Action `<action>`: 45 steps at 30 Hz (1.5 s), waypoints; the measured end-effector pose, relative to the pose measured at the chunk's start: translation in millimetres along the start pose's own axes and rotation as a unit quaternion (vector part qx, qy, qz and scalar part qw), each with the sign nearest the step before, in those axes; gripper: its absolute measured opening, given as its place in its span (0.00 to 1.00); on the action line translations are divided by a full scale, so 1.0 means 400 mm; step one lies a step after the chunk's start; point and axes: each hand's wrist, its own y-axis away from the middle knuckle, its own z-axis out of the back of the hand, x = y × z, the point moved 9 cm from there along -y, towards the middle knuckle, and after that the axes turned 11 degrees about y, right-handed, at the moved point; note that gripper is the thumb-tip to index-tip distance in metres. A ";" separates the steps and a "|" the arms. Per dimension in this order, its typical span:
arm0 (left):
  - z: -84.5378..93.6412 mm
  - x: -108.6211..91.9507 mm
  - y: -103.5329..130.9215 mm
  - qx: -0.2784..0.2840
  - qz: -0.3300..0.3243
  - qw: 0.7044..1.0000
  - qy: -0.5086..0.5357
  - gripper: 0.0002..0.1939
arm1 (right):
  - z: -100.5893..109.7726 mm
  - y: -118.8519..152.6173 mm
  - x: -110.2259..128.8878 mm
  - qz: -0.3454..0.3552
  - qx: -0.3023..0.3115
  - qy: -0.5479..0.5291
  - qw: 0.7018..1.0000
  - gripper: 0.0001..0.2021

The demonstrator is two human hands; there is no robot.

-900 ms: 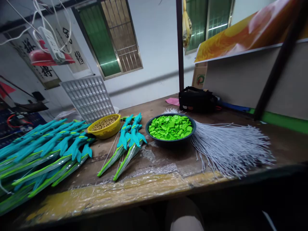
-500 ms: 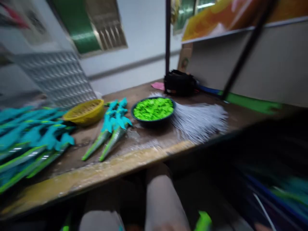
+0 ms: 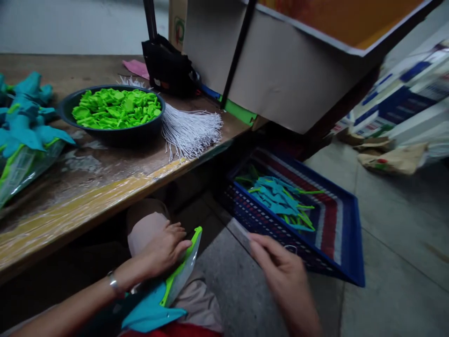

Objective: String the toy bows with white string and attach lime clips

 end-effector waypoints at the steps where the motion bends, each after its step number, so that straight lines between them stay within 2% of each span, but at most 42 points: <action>1: -0.033 0.011 -0.018 0.008 0.021 1.000 0.020 0.16 | -0.044 -0.001 0.044 0.022 0.020 -0.035 0.999 0.14; 4: -0.111 0.044 -0.059 0.022 0.090 0.989 0.117 0.20 | -0.133 -0.005 0.121 0.072 0.036 -0.079 0.994 0.13; 7: -0.146 0.038 -0.066 0.028 0.118 0.957 0.262 0.17 | -0.170 -0.011 0.138 0.087 0.036 -0.112 0.989 0.11; 9: -0.141 0.012 -0.055 0.024 0.107 0.933 0.344 0.16 | -0.183 -0.015 0.150 0.092 0.052 -0.152 0.983 0.10; 11: -0.119 -0.024 -0.041 0.013 0.077 0.912 0.402 0.19 | -0.184 -0.018 0.172 0.106 0.051 -0.168 0.979 0.09; 14: -0.083 -0.068 -0.022 -0.009 0.040 0.891 0.452 0.25 | -0.162 -0.020 0.234 0.168 -0.003 -0.116 0.979 0.10; 17: -0.071 -0.082 -0.013 -0.028 0.044 0.876 0.479 0.19 | -0.142 -0.011 0.298 0.238 -0.074 -0.059 0.967 0.11; 20: -0.074 -0.094 -0.013 -0.024 0.028 0.871 0.490 0.14 | -0.147 -0.001 0.334 0.274 -0.097 -0.032 0.956 0.11; 25: -0.075 -0.104 -0.015 -0.019 -0.016 0.884 0.466 0.14 | -0.170 0.012 0.346 0.302 -0.105 0.019 0.947 0.10; 33: -0.081 -0.095 -0.017 -0.021 -0.011 0.882 0.471 0.13 | -0.178 0.013 0.349 0.304 -0.109 0.055 0.945 0.10; 39: -0.086 -0.112 -0.006 -0.031 -0.005 0.884 0.467 0.14 | -0.189 0.011 0.345 0.298 -0.104 0.085 0.945 0.10; 41: -0.088 -0.107 0.003 -0.038 0.018 0.874 0.485 0.13 | -0.195 0.009 0.343 0.292 -0.107 0.100 0.945 0.11; 45: -0.077 -0.079 0.010 -0.085 0.051 0.823 0.559 0.13 | -0.205 0.011 0.342 0.280 -0.120 0.152 0.940 0.10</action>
